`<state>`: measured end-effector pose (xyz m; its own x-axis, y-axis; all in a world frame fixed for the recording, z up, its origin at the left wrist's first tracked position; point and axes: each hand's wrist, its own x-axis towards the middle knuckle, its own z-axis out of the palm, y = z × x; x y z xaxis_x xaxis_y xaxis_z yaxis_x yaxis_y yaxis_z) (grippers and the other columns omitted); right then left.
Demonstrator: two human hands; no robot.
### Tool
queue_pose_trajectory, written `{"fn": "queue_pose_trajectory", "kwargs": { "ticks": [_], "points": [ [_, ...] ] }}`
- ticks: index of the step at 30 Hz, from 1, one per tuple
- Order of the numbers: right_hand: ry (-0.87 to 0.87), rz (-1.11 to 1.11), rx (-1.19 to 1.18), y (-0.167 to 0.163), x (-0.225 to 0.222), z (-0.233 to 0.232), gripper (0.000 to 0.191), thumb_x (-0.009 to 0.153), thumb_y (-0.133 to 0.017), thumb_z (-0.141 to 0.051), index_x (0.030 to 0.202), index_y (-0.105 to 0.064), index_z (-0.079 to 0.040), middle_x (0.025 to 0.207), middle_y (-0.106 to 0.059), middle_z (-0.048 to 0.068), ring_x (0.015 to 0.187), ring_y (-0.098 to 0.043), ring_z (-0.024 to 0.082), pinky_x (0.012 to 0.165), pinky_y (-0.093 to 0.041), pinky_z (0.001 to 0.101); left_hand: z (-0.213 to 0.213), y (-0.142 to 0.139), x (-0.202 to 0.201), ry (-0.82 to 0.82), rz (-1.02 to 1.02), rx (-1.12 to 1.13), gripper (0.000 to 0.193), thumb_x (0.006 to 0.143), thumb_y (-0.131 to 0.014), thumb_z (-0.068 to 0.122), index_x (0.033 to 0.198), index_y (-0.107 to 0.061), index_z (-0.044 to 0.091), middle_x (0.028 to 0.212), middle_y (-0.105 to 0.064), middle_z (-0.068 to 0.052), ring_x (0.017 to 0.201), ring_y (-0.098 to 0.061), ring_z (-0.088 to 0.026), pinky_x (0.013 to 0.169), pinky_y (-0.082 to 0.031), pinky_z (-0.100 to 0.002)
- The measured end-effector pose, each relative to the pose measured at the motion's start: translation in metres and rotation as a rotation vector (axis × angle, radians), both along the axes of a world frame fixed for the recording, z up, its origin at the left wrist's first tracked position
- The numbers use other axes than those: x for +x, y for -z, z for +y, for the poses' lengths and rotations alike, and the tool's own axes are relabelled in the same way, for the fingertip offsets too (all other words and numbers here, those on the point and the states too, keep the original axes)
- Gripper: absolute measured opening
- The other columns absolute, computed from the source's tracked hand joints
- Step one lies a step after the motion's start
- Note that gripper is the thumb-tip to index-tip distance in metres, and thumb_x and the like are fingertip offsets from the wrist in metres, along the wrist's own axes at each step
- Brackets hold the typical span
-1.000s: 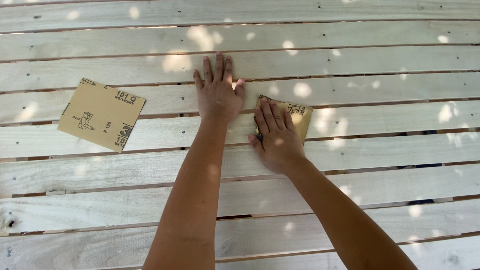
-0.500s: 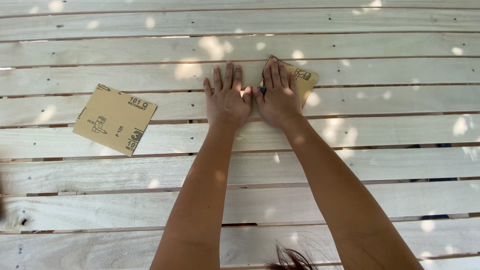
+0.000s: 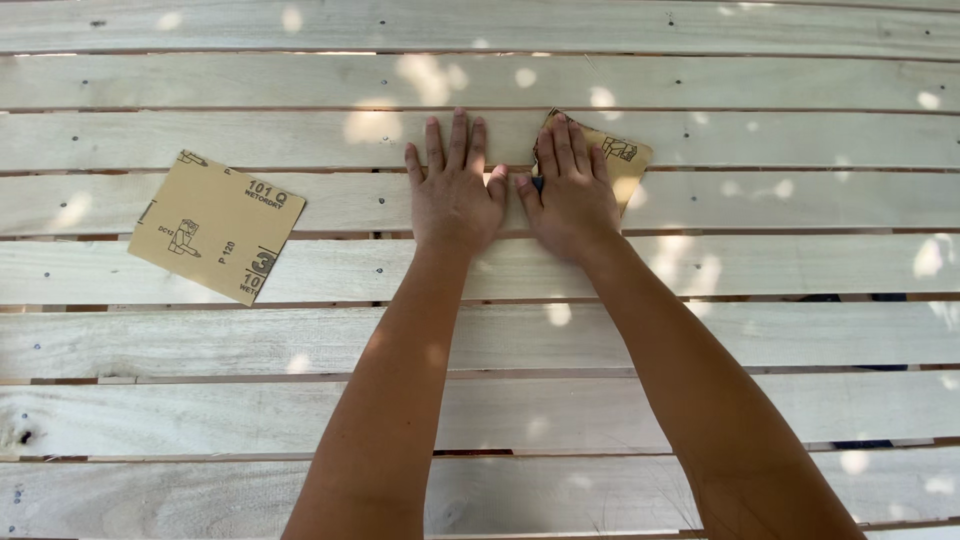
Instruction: The person sands a slatted wooden surface by hand, rubbing a sheet of sandpaper back and forth across the planks with one hand while the other hand rests on the wood. They occasionally reposition the sandpaper and continue sanding different areas of the slats.
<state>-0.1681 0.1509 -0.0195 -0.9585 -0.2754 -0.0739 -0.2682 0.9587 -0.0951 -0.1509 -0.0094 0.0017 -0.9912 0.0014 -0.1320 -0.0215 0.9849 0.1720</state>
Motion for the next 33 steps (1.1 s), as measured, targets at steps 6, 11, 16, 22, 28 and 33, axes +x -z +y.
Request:
{"fn": "queue_pose_trajectory", "kwargs": {
  "ticks": [6, 11, 16, 22, 28, 33],
  "points": [
    [0.092, -0.01, -0.016, -0.006, -0.073, -0.017, 0.075, 0.104, -0.021, -0.051, 0.162, -0.011, -0.005, 0.171, -0.002, 0.014, 0.157, -0.002, 0.028, 0.125, -0.006, 0.0471, -0.002, 0.002, 0.0, 0.019, 0.039, 0.018, 0.067, 0.104, -0.023, 0.051, 0.163, -0.013, 0.022, 0.171, -0.006, -0.001, 0.156, 0.0, -0.031, 0.125, -0.003, -0.054],
    [-0.027, 0.101, -0.05, 0.012, 0.037, 0.0, 0.073, 0.109, -0.027, -0.048, 0.162, -0.018, 0.001, 0.171, -0.009, 0.02, 0.158, -0.007, 0.034, 0.126, -0.009, 0.0516, 0.001, 0.003, 0.003, 0.008, 0.034, 0.026, 0.068, 0.104, -0.025, 0.05, 0.164, -0.016, 0.021, 0.172, -0.006, -0.001, 0.158, -0.001, -0.03, 0.126, -0.004, -0.054],
    [-0.044, 0.074, 0.004, 0.005, 0.13, 0.009, 0.069, 0.106, -0.029, -0.05, 0.162, -0.021, -0.011, 0.17, -0.011, 0.017, 0.156, -0.008, 0.038, 0.123, -0.009, 0.0582, 0.003, 0.001, 0.005, 0.006, 0.027, 0.006, 0.067, 0.104, -0.023, 0.049, 0.164, -0.013, 0.021, 0.171, -0.004, 0.0, 0.157, 0.0, -0.029, 0.126, -0.003, -0.053],
    [0.043, -0.012, 0.024, -0.004, 0.031, 0.0, 0.072, 0.105, -0.024, -0.054, 0.165, -0.014, -0.014, 0.171, -0.007, 0.013, 0.157, -0.004, 0.035, 0.124, -0.005, 0.0593, 0.001, 0.002, 0.006, 0.003, 0.018, 0.009, 0.067, 0.105, -0.024, 0.051, 0.164, -0.013, 0.021, 0.172, -0.004, 0.0, 0.157, 0.0, -0.03, 0.127, -0.003, -0.054],
    [0.121, 0.001, -0.035, -0.016, -0.051, -0.017, 0.074, 0.105, -0.022, -0.05, 0.162, -0.01, -0.004, 0.171, -0.002, 0.012, 0.158, -0.002, 0.028, 0.126, -0.007, 0.0491, 0.0, 0.0, 0.002, 0.008, 0.005, 0.009, 0.067, 0.103, -0.023, 0.051, 0.163, -0.012, 0.024, 0.171, -0.004, 0.001, 0.157, 0.001, -0.028, 0.126, -0.002, -0.053],
    [-0.002, 0.028, -0.063, 0.003, 0.044, -0.002, 0.074, 0.107, -0.024, -0.047, 0.161, -0.014, 0.003, 0.17, -0.006, 0.02, 0.158, -0.006, 0.034, 0.127, -0.009, 0.0475, 0.003, -0.004, 0.005, -0.007, -0.027, 0.011, 0.067, 0.103, -0.025, 0.051, 0.163, -0.012, 0.024, 0.171, -0.004, 0.001, 0.157, 0.001, -0.028, 0.127, -0.002, -0.052]
  ]
}}
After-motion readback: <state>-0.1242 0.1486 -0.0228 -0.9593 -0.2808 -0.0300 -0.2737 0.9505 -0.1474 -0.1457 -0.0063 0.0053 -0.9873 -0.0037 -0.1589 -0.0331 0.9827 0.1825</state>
